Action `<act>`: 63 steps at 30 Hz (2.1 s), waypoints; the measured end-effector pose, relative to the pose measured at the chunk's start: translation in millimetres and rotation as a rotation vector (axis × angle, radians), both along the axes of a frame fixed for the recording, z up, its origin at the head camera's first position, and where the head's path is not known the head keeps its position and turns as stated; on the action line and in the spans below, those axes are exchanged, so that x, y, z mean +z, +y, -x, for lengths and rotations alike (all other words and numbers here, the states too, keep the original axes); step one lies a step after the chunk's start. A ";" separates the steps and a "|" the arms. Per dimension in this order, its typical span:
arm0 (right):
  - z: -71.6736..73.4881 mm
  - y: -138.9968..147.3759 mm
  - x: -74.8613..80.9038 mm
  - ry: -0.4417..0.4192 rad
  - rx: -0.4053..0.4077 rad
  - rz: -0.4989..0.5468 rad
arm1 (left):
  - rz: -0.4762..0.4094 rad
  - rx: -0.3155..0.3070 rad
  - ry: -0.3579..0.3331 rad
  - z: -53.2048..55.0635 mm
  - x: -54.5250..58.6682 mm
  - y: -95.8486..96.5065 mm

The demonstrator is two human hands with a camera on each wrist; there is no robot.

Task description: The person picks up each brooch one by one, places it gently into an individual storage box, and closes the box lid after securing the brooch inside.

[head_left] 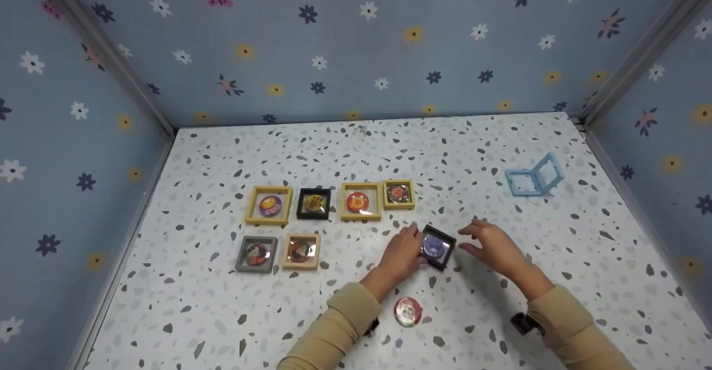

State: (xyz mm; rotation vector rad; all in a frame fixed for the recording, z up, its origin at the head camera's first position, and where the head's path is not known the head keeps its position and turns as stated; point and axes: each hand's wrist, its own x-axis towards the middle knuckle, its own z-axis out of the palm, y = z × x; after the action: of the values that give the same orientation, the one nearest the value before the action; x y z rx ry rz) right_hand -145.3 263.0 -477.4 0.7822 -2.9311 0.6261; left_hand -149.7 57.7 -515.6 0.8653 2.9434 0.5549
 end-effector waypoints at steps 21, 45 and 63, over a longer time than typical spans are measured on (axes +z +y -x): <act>53.7 61.9 59.5 0.050 -0.267 -0.094 | 0.236 -0.232 0.231 -8.0 -5.4 7.9; 97.2 123.6 38.7 -0.020 -0.672 -0.041 | 0.211 -0.225 0.245 -12.5 -5.5 -11.8; 103.1 149.7 17.2 -0.109 -0.792 -0.020 | 0.178 -0.172 0.267 -26.0 -7.1 -51.7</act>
State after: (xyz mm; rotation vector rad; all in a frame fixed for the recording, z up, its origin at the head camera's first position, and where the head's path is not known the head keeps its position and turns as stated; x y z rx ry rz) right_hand -248.4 412.7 -460.2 -0.4358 -2.9677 0.5555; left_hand -123.6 6.1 -522.7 1.2408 3.0415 0.1773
